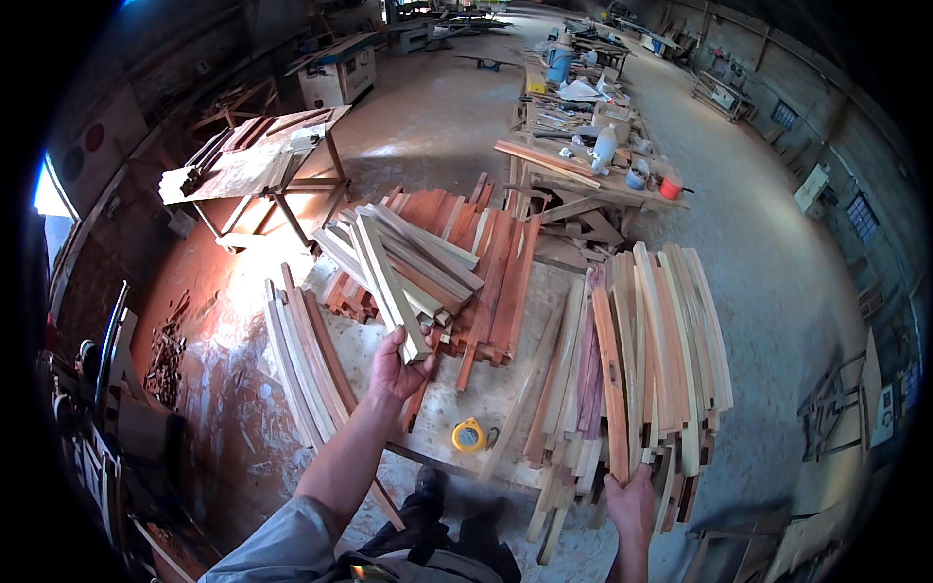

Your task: The person measures a wooden plank with a tape measure and then repeatedly picks up individual planks from a pile, inspects them, and places them into a separate stack. The person handles the wood by hand, organizing the pieces in a workshop environment.

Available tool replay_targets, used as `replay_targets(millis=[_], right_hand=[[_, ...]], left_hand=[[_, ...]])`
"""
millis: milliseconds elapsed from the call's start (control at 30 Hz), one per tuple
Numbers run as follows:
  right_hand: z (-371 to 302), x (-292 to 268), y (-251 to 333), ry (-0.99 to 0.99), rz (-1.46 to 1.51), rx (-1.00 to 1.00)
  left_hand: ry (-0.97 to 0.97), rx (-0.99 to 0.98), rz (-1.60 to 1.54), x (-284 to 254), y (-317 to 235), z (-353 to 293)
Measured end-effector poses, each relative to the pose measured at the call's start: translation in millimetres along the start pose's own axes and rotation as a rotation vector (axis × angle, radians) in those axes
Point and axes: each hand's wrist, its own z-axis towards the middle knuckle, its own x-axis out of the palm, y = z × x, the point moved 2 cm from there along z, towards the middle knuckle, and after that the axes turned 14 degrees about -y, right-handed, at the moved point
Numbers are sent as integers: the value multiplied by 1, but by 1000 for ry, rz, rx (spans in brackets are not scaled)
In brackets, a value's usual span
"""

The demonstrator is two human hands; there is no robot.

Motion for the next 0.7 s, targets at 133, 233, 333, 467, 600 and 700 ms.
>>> replay_targets(millis=[133,233,333,467,600,700], right_hand=[[-5,-10,18,35,80,49],[-6,-8,15,32,52,33],[1,8,-14,-39,-24,-67],[2,6,-5,10,11,-58],[6,2,-5,25,23,-23],[7,7,-15,89,303,-5]], left_hand=[[-193,81,190,0,-7,17],[-369,147,396,12,-16,36],[-463,232,411,43,-19,49],[-666,346,537,30,-41,86],[-489,269,760,53,-40,67],[-478,339,954,36,-39,70]])
